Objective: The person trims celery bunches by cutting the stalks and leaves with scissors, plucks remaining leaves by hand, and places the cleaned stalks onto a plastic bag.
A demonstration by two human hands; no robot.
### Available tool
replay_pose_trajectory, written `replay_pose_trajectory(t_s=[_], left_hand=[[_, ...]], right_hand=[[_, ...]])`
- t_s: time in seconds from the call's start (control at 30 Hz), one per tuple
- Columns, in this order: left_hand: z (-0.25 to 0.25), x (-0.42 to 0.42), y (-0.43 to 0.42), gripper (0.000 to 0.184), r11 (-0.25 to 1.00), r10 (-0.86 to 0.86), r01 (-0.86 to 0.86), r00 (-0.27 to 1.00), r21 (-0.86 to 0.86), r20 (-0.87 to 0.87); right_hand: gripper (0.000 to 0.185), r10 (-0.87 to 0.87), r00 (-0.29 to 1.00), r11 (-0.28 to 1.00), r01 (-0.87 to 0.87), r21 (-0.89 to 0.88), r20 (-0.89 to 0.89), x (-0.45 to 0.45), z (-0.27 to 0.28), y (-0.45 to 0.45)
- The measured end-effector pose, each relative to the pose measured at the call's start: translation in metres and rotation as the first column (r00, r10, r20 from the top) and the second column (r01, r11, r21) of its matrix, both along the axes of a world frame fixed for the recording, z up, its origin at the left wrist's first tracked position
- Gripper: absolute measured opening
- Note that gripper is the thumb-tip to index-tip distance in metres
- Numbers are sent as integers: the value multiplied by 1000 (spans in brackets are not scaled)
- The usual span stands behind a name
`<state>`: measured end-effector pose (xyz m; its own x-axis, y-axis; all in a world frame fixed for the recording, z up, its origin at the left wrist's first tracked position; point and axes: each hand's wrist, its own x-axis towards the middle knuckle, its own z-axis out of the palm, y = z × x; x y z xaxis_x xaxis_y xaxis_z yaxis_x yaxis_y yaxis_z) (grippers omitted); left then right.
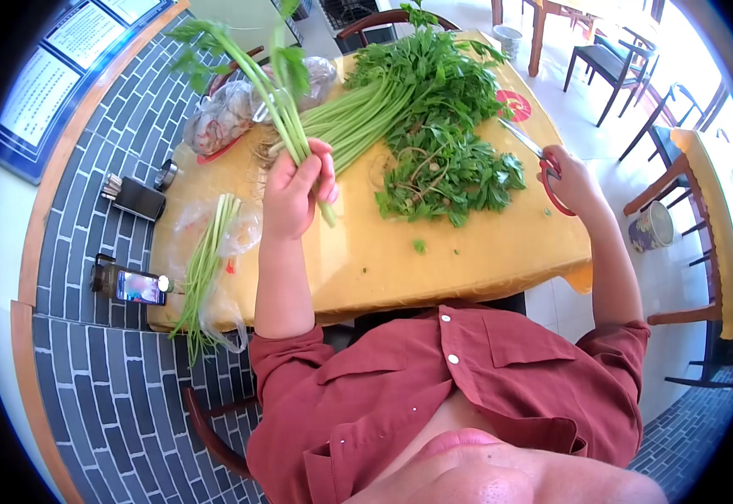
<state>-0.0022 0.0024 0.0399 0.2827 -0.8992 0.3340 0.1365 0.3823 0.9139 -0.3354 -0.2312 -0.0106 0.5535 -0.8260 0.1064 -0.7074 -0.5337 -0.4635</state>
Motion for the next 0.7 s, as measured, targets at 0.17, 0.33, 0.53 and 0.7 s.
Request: replay_pose_trajectory(t_s=[0.17,0.33,0.53,0.7], left_hand=[[-19,18,3,27,992,-114,117,991,47,-63],[-26,17,2,27,984,-78,84,996,159,-41],[-31,9,1,23,966,-56,32,994,256,89],[-31,-5,1,21,934,-81,19,984,357,159]], right_hand=[[42,-71,968,995,52,-84,-242,16,-11,-1],[39,61,906,993,-98,-66,-419,35,6,6],[44,392,910,886,-335,-321,131,78,33,10],[54,457,638,860,-495,-125,620,152,46,52]])
